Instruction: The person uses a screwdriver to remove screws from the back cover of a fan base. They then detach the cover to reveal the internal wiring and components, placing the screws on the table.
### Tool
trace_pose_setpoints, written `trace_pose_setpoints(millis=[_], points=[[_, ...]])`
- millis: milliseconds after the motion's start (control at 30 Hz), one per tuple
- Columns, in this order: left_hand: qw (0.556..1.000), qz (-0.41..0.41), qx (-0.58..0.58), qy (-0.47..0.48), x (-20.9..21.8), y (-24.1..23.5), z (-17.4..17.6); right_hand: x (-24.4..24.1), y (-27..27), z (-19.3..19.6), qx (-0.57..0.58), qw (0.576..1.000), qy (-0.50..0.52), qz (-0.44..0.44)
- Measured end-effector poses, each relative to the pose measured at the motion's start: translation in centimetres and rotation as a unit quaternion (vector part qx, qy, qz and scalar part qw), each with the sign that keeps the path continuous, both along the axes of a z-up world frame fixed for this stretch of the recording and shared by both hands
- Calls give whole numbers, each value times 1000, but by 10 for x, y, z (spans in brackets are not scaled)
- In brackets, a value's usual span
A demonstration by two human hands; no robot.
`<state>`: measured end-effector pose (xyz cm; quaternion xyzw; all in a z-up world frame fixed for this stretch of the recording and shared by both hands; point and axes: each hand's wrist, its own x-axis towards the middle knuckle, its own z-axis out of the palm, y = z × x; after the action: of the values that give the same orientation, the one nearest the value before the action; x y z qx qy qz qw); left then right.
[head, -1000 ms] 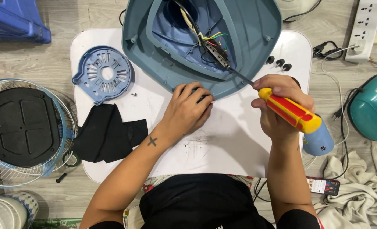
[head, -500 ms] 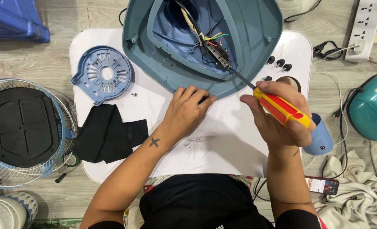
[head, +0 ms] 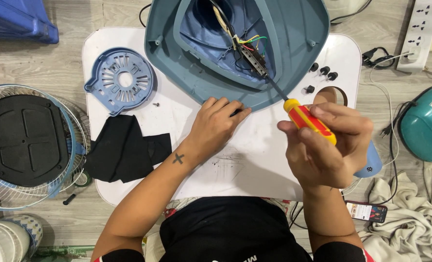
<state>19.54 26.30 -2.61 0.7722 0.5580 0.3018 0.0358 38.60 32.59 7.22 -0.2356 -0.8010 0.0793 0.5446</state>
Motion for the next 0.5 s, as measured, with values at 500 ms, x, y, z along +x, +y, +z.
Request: trace_pose_setpoints(millis=[500], points=[[998,28,51,-22,5,3,8,14,17,21,-57,987,-60,136]])
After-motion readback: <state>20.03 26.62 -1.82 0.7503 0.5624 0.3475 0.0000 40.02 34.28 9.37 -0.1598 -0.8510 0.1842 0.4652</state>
